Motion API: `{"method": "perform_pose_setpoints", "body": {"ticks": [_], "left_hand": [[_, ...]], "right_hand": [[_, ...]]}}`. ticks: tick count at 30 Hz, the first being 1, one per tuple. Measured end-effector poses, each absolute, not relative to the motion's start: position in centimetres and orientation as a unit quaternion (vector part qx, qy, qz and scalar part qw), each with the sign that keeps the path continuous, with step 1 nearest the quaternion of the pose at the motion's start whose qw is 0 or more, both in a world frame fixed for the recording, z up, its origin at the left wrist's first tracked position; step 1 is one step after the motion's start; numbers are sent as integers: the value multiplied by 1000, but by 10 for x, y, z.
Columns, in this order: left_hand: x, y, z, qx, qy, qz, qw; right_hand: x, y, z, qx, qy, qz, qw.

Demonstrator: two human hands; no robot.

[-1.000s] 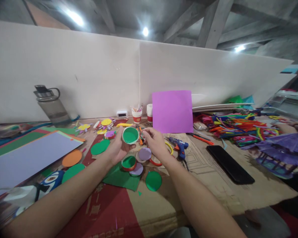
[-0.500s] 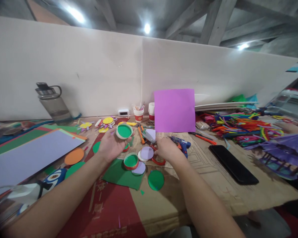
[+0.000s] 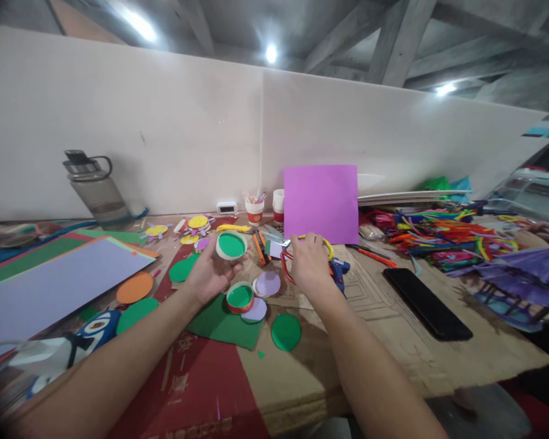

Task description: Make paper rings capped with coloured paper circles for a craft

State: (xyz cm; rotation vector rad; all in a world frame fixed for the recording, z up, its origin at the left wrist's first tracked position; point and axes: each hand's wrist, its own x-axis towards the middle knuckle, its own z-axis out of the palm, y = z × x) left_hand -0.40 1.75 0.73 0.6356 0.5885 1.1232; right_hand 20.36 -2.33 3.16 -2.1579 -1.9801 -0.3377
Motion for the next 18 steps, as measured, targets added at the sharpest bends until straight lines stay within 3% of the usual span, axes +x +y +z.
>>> {"method": "perform_pose_setpoints", "body": {"ticks": [3, 8, 15, 18], "left_hand": [[-4, 17, 7, 302, 262, 509, 762], [-3, 14, 13, 283, 267, 527, 756], [-6, 13, 21, 269, 243, 552, 751], [-6, 13, 18, 284, 234, 559, 743]], "right_hand": [[210, -16, 27, -714, -664, -93, 201], [206, -6, 13, -551, -712, 86, 427], [196, -8, 16, -499, -555, 268, 609], [198, -7, 20, -492, -489, 346, 632]]}}
